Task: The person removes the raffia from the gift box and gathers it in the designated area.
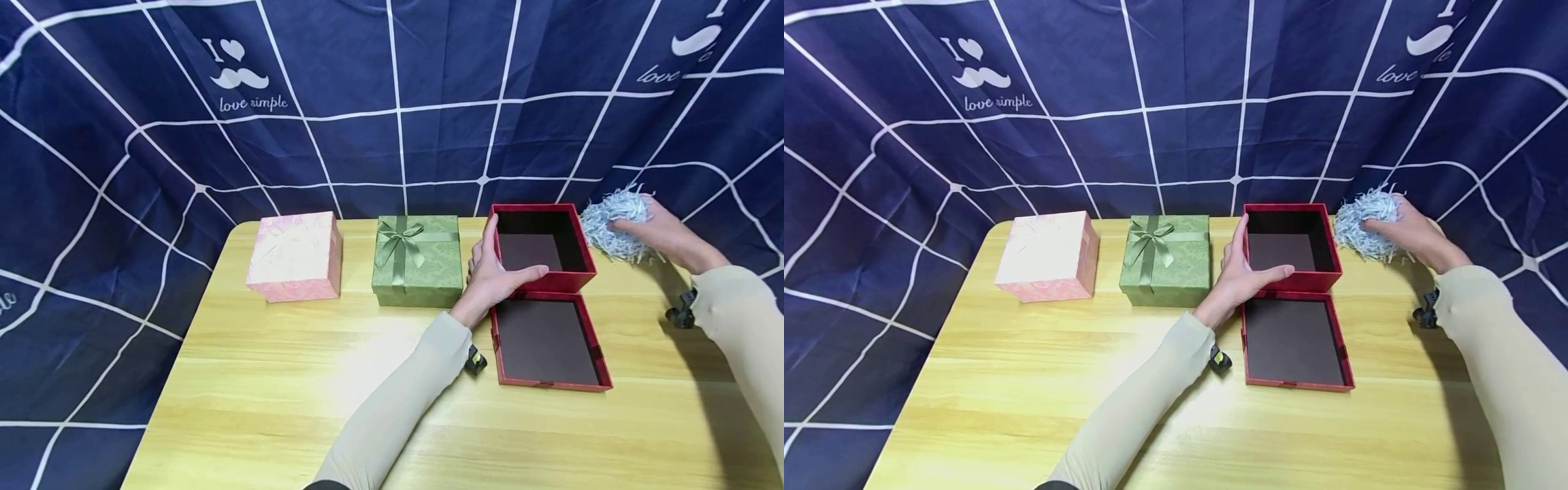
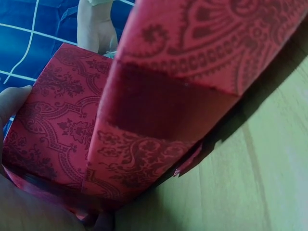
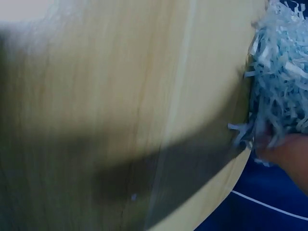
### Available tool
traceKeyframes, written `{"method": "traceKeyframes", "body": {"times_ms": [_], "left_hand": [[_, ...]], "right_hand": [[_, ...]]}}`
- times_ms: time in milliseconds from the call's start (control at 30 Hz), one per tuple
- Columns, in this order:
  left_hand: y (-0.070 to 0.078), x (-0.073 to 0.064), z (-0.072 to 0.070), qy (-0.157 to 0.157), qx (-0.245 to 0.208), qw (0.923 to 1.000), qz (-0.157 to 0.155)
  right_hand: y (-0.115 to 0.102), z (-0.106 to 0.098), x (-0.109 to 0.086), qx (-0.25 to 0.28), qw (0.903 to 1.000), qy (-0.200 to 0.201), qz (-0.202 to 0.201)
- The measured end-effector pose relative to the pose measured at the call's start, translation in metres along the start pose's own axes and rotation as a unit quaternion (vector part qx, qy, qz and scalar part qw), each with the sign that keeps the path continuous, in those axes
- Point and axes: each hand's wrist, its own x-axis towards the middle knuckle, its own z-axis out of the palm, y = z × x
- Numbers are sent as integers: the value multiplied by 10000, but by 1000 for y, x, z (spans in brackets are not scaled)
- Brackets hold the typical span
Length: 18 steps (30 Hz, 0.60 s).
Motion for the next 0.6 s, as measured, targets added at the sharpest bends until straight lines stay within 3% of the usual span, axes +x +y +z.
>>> {"method": "traceKeyframes", "body": {"times_ms": [133, 367, 533, 600], "left_hand": [[1, -1, 0, 24, 79, 9999, -59], [1, -2, 3, 77, 184, 9998, -62], [3, -3, 1, 154, 272, 9995, -40], [3, -3, 0, 127, 249, 9996, -2]], "right_hand": [[-1, 1, 1, -208, 9998, 62, -14], [-1, -1, -4, -402, 9981, -103, 448], [-5, 6, -2, -144, 9989, 255, 370], [-7, 7, -4, -284, 9978, 406, 430]]}}
